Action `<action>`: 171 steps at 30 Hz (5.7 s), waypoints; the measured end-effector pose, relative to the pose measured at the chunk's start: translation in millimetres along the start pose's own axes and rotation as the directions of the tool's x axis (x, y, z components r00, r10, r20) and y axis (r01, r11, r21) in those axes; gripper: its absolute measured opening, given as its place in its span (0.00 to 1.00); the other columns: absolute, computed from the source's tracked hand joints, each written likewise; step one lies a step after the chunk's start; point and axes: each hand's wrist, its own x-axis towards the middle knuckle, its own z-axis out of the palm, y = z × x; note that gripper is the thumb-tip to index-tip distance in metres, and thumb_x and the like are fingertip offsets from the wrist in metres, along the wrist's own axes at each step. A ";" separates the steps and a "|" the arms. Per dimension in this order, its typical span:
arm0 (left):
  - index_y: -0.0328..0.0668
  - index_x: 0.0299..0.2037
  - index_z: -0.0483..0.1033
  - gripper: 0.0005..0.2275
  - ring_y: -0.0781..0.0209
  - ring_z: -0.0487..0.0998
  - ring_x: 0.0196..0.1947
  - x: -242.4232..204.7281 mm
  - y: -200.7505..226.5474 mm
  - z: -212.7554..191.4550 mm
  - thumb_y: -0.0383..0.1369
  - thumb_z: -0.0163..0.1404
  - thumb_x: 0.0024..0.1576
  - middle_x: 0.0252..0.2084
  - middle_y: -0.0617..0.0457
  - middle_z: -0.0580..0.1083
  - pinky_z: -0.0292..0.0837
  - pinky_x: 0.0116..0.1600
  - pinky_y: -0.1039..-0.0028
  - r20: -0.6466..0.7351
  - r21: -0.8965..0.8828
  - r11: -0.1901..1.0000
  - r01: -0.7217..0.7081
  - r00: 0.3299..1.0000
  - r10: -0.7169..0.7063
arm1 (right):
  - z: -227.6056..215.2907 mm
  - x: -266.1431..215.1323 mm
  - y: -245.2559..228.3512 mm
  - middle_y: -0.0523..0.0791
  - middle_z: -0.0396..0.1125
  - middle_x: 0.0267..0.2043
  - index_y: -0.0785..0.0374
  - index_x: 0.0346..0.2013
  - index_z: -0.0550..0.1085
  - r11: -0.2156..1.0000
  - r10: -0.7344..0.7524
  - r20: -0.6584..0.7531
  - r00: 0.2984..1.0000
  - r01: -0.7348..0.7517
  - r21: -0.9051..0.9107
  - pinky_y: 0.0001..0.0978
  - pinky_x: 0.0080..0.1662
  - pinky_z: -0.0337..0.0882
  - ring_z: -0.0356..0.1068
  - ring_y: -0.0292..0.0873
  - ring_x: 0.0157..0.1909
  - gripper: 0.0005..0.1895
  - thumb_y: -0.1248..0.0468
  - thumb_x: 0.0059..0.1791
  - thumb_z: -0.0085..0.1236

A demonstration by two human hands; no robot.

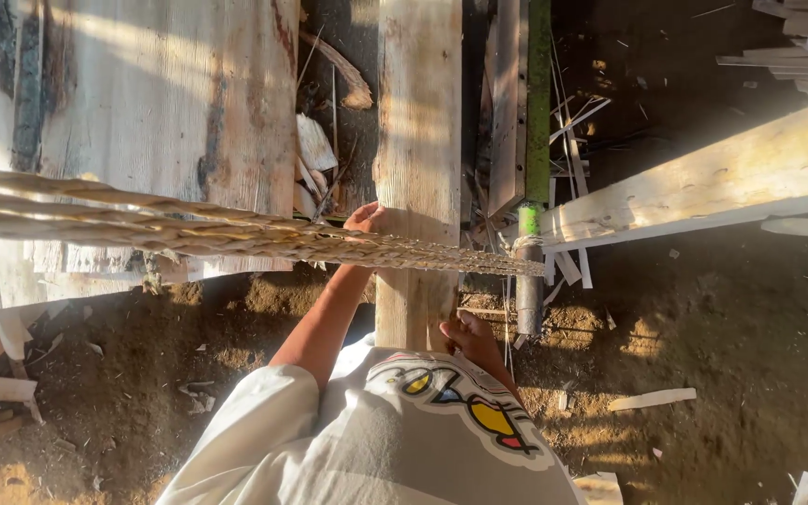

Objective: Cutting and sorting thin wood boards or veneer sheets using a manual cutting tool and guide.

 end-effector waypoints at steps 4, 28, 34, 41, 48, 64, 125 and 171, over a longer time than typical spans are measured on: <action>0.24 0.56 0.72 0.24 0.60 0.80 0.42 -18.9 60.8 23.2 0.29 0.64 0.53 0.46 0.45 0.79 0.78 0.45 0.72 -0.065 0.228 0.962 0.148 0.989 -0.137 | -2.0 -15.4 -13.7 0.47 0.63 0.21 0.72 0.28 0.72 0.843 -0.024 -0.019 1.000 0.010 -0.538 0.32 0.29 0.65 0.63 0.42 0.24 0.22 0.56 0.58 0.52; 0.35 0.66 0.72 0.27 0.36 0.70 0.61 -116.7 133.3 96.7 0.48 0.58 0.66 0.70 0.28 0.65 0.68 0.56 0.50 0.390 0.743 0.431 -0.511 0.855 0.340 | 34.0 -13.1 -122.5 0.64 0.71 0.61 0.71 0.66 0.69 0.998 -0.046 -0.013 0.999 0.046 -0.030 0.54 0.64 0.68 0.70 0.60 0.61 0.34 0.52 0.51 0.54; 0.30 0.59 0.69 0.30 0.54 0.78 0.54 -127.1 67.8 -7.4 0.41 0.67 0.54 0.56 0.38 0.77 0.76 0.59 0.66 0.078 0.653 0.731 0.197 0.943 -0.324 | -11.1 37.0 -10.7 0.51 0.71 0.63 0.69 0.61 0.75 0.983 -0.142 0.048 0.989 0.147 -0.109 0.42 0.68 0.61 0.67 0.48 0.66 0.27 0.53 0.54 0.56; 0.33 0.63 0.61 0.28 0.58 0.76 0.52 -63.1 2.8 -14.7 0.25 0.61 0.54 0.54 0.46 0.74 0.74 0.54 0.70 0.394 0.443 0.869 -0.222 0.918 0.034 | -55.4 -12.0 -114.6 0.56 0.72 0.51 0.69 0.58 0.63 0.706 -0.173 -0.068 0.983 0.172 0.687 0.54 0.56 0.73 0.73 0.55 0.52 0.29 0.51 0.52 0.55; 0.34 0.59 0.66 0.26 0.57 0.82 0.47 -30.6 72.1 80.5 0.22 0.61 0.50 0.51 0.43 0.79 0.81 0.53 0.68 0.335 0.521 0.840 -0.151 0.942 -0.038 | -52.2 -48.5 -215.7 0.46 0.69 0.32 0.62 0.54 0.67 0.978 -0.190 -0.113 0.975 0.198 0.059 0.38 0.33 0.79 0.71 0.41 0.29 0.26 0.68 0.44 0.66; 0.33 0.60 0.66 0.32 0.56 0.80 0.49 77.6 62.4 139.6 0.24 0.67 0.45 0.53 0.44 0.78 0.78 0.55 0.68 0.272 0.641 0.742 -0.197 0.962 0.020 | -42.5 -16.9 -182.0 0.44 0.65 0.32 0.58 0.59 0.60 0.982 -0.152 -0.285 0.946 0.111 -0.155 0.32 0.20 0.68 0.67 0.39 0.21 0.31 0.74 0.43 0.57; 0.42 0.46 0.74 0.18 0.51 0.83 0.47 105.1 72.4 160.1 0.28 0.62 0.46 0.45 0.47 0.81 0.77 0.51 0.66 0.154 0.735 0.664 -0.138 0.987 0.035 | -57.8 54.9 -85.5 0.49 0.71 0.35 0.64 0.51 0.64 0.948 -0.075 -0.404 0.912 -0.060 -0.313 0.33 0.24 0.75 0.72 0.40 0.26 0.18 0.59 0.52 0.55; 0.39 0.77 0.52 0.42 0.45 0.57 0.77 -157.8 402.0 -124.5 0.57 0.49 0.58 0.78 0.41 0.57 0.53 0.76 0.50 0.361 -0.077 0.939 -0.335 0.869 0.339 | 120.6 152.3 -305.2 0.41 0.74 0.57 0.55 0.50 0.79 0.101 -0.978 0.073 0.194 0.755 -0.648 0.43 0.67 0.71 0.74 0.44 0.61 0.11 0.68 0.55 0.55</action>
